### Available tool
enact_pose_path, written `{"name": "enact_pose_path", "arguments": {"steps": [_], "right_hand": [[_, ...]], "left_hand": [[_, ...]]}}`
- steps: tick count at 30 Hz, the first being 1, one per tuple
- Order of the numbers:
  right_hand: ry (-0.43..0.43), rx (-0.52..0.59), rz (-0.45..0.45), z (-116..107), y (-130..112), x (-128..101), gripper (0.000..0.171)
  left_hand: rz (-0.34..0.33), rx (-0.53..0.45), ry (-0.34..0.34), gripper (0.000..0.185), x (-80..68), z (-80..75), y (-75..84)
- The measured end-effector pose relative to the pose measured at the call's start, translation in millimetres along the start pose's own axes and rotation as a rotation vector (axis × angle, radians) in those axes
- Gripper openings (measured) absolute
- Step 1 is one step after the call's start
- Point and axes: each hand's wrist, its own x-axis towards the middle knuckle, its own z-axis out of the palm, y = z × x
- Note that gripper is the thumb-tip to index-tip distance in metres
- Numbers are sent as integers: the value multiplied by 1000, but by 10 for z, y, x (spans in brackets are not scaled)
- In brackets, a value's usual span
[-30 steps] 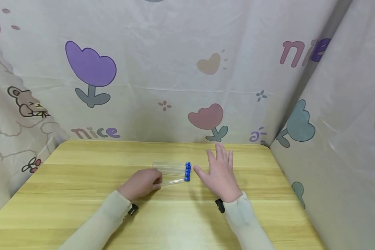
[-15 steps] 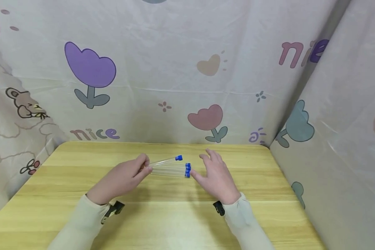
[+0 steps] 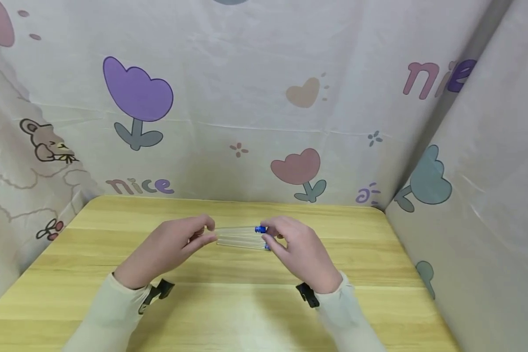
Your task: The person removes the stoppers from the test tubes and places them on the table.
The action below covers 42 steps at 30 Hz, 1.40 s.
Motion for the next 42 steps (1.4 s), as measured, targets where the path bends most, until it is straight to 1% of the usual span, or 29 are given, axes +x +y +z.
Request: {"name": "enact_pose_path", "arguments": {"steps": [4, 8, 11, 14, 20, 25, 29, 32, 35, 42], "right_hand": [[12, -60, -60, -69, -79, 4, 27], [28, -108, -115, -84, -131, -33, 26], [46, -134, -126, -73, -146, -46, 26], [54, -154, -123, -66, -150, -51, 26], [71, -147, -139, -51, -150, -55, 26], [68, -168, -166, -21, -149, -42, 25], [94, -180, -188, 12, -139, -39, 25], [122, -179, -189, 39, -135, -35, 24], [142, -175, -166, 55, -141, -37, 24], [134, -186, -131, 74, -152, -52, 22]], "left_hand": [[46, 5, 26, 14, -6, -33, 46], [61, 2, 15, 14, -15, -55, 69], [58, 1, 7, 15, -20, -60, 70], [67, 2, 13, 15, -20, -67, 88], [85, 15, 32, 15, -21, -78, 125], [78, 40, 35, 14, -18, -67, 131], [67, 63, 23, 15, -18, -57, 124], [62, 71, 16, 16, -18, -48, 112], [64, 76, 16, 16, -18, -41, 105], [50, 68, 0, 16, -17, -37, 101]]}}
